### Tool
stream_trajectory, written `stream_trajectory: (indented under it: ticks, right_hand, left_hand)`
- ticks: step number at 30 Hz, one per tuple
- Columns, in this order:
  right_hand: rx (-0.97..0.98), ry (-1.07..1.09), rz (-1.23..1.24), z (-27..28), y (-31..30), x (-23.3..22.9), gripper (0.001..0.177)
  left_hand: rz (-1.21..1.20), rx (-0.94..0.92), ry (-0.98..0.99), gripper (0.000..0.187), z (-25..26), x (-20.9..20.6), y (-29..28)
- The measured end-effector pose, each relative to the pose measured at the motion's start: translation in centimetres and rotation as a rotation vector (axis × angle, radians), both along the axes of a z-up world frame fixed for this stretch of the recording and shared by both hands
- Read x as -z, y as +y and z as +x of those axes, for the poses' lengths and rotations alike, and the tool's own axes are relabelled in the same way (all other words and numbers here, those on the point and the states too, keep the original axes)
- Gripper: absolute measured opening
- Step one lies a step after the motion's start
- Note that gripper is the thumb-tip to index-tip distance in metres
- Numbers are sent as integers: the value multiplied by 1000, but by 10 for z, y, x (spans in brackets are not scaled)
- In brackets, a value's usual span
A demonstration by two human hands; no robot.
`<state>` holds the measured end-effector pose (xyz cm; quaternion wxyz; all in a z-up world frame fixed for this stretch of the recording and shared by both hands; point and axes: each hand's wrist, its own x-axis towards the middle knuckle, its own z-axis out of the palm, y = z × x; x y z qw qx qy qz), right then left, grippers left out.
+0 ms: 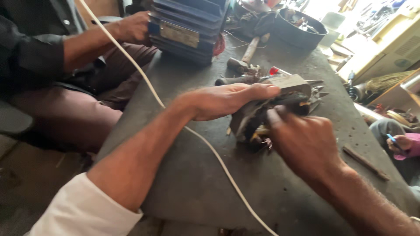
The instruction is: The person uses a yellow-handled screwdriver to scrape and adjust copper windings inside a disassembled motor stator. A second person works on a separate motor component nearby. The camera wearer continues to manipulate the windings throughout the clip.
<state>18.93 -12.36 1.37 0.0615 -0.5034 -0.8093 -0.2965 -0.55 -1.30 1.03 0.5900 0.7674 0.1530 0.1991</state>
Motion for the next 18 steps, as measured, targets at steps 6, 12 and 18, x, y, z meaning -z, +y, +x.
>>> stream_trajectory:
  ticks: [6,12,18]
  right_hand:
    - [28,172,211,2,1,25,40]
    - [25,311,316,7,-10,32,21]
    - [-35,536,367,11,-27,26,18]
  left_hand:
    - [21,-56,89,89,0,-5,-4]
    - [117,3,-1,93,5,-5,-9]
    - [86,-110,195,90,4,-7,-5]
